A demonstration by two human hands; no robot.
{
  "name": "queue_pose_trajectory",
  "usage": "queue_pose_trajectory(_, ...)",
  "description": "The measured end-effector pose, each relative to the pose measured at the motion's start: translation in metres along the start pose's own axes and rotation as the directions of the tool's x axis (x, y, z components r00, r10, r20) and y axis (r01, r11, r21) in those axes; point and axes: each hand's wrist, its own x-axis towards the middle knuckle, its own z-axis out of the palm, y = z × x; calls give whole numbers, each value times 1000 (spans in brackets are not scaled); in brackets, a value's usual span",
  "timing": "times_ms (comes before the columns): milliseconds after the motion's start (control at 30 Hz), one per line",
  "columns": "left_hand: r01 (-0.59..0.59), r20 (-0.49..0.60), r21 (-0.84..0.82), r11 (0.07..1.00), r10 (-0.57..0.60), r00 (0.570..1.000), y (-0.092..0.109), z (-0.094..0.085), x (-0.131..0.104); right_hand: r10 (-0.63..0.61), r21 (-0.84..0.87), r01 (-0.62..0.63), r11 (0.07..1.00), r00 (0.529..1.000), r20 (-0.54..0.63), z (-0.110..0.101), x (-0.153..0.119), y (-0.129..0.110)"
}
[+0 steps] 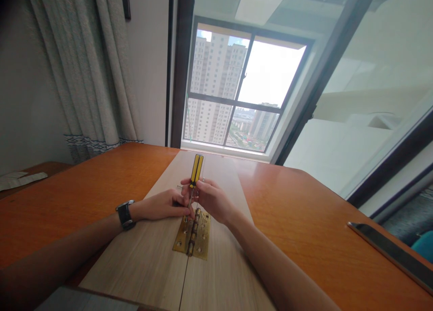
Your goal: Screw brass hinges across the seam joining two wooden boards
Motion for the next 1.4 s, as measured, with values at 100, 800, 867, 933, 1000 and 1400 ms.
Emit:
queue_pose_trajectory(100, 15, -5, 3, 1000, -15, 1000, 0, 0, -1, 15, -23, -14, 1000, 999, 30, -1, 0, 0)
queue_pose_trajectory(800, -35, -4, 13, 999, 35, 999, -1, -1, 0, -20, -34, 18, 999, 997, -74, -1, 0, 0)
queue_pose_trajectory(867, -35, -3, 13, 999, 35, 999, -1, 0, 0, 6, -6, -7, 1000, 999, -47, -2, -1, 0)
queue_pose_trajectory(933, -29, -6, 21, 999, 29, 1000, -2, 0, 0, 19, -19, -19, 1000, 999, -44, -3, 0, 0)
queue_pose_trajectory(1000, -20, -11, 37, 999, 21, 1000, -2, 0, 0, 10, -55, -14, 998, 998, -63, -3, 0, 2)
queue_pose_trajectory(1400, -22, -7, 89, 996, 23, 1000, 0, 0, 0, -88, -132, 66, 989, 981, -172, -7, 3, 8)
